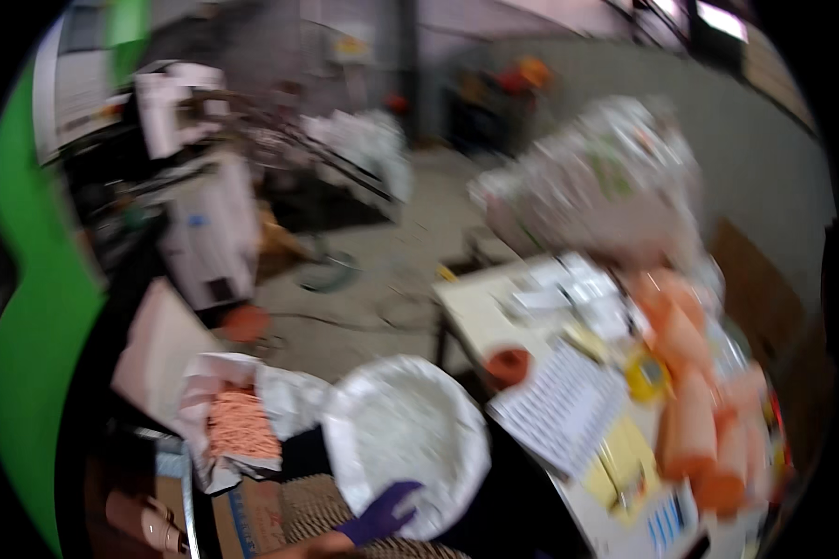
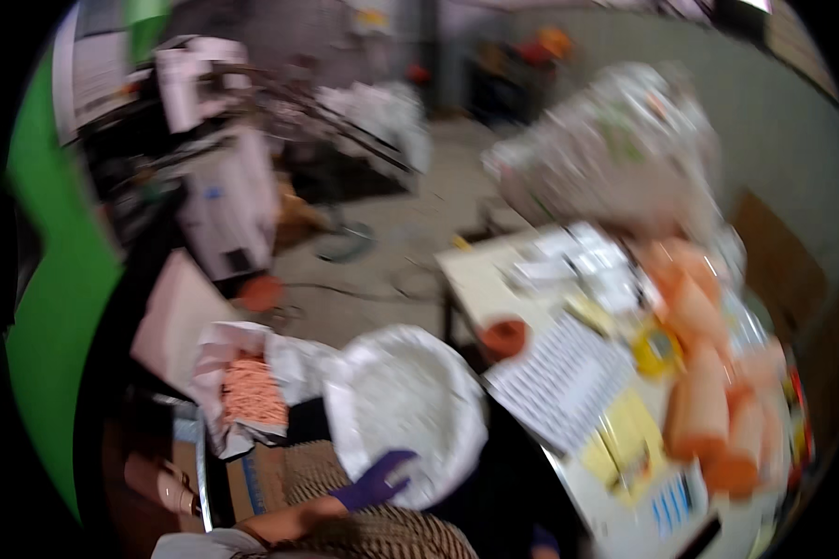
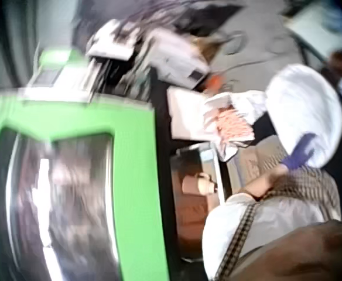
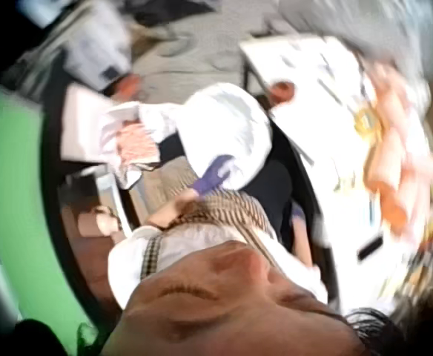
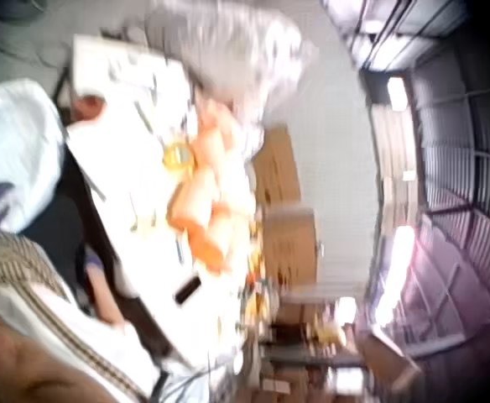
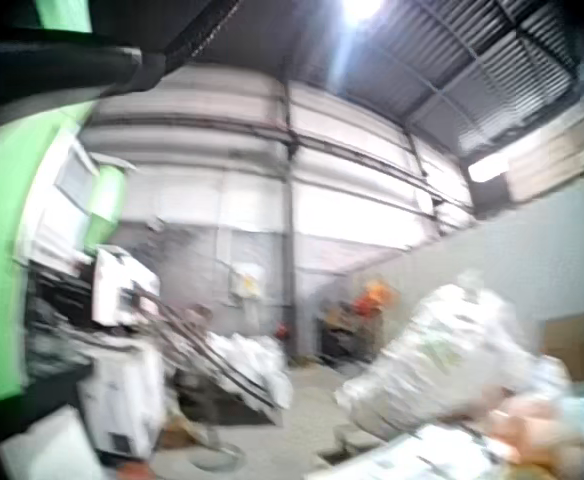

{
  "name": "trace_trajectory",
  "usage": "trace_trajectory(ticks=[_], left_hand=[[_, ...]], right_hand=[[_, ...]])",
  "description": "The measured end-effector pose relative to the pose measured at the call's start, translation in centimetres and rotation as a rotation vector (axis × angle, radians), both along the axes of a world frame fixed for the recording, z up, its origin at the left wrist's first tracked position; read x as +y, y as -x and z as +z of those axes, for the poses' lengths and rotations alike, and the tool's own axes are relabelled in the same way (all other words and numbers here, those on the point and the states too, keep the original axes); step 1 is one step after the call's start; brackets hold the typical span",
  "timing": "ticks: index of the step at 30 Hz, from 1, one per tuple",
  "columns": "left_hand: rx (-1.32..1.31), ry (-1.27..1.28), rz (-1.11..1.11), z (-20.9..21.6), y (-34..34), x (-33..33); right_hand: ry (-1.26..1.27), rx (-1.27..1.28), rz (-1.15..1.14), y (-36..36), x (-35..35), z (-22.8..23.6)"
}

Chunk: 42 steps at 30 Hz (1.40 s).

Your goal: The person applies adhesive labels to the side of pink plastic bottles by hand, smoothing each label after placement and setting the finished items aside.

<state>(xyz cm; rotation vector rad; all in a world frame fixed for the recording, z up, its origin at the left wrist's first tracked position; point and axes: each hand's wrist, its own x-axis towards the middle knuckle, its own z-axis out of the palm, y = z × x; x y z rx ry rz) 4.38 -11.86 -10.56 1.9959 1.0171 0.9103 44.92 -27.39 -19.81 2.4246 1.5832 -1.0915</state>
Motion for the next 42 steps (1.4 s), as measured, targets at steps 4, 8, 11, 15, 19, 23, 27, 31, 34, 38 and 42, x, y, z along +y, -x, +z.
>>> trace_trajectory(ticks=[4, 8, 11, 15, 19, 23, 27, 31, 34, 38, 42], left_hand=[[-0.164, -0.096, -0.104, -1.4, -3.2, 1.2], [-0.145, -0.276, -0.120, -0.9, -1.8, 0.4], [-0.215, -0.214, -0.123, -1.1, -0.9, -0.2], [-0.221, -0.003, -0.142, -0.1, 0.1, -0.6], [-0.288, -0.165, 0.080, 4.9, 4.4, -1.0], [-0.308, -0.615, 0.711, 5.0, 14.8, -1.2], [-0.533, 0.049, 1.254, -1.1, 30.2, -13.3], [-0.989, 0.658, 1.709, -10.0, 43.9, -28.5], [-1.148, 0.800, 1.470, -11.3, 49.2, -34.2], [-1.809, 0.991, 1.335, -12.5, 48.8, -29.5], [0.645, 0.606, 1.511, -13.8, 49.2, -27.9]], right_hand=[[0.063, -0.271, 0.226, -1.7, -0.5, 12.4], [-0.397, -0.113, 0.206, 4.1, 2.5, 23.3], [-0.792, 0.055, 0.243, 8.3, 5.6, 26.3], [-1.233, 0.027, 0.647, 12.7, 10.5, 25.5], [-1.098, -0.182, 0.791, 19.2, 14.9, 25.6], [-1.062, 0.040, 0.753, 20.3, 16.1, 22.6], [-0.991, 0.003, 0.853, 19.7, 14.2, 21.5], [-0.932, 0.057, 0.840, 18.5, 12.8, 20.5], [-0.951, 0.059, 0.892, 17.7, 12.9, 20.8], [-1.054, 0.048, 0.833, 18.8, 12.7, 22.7], [-1.059, 0.101, 0.865, 19.3, 13.2, 23.2]])
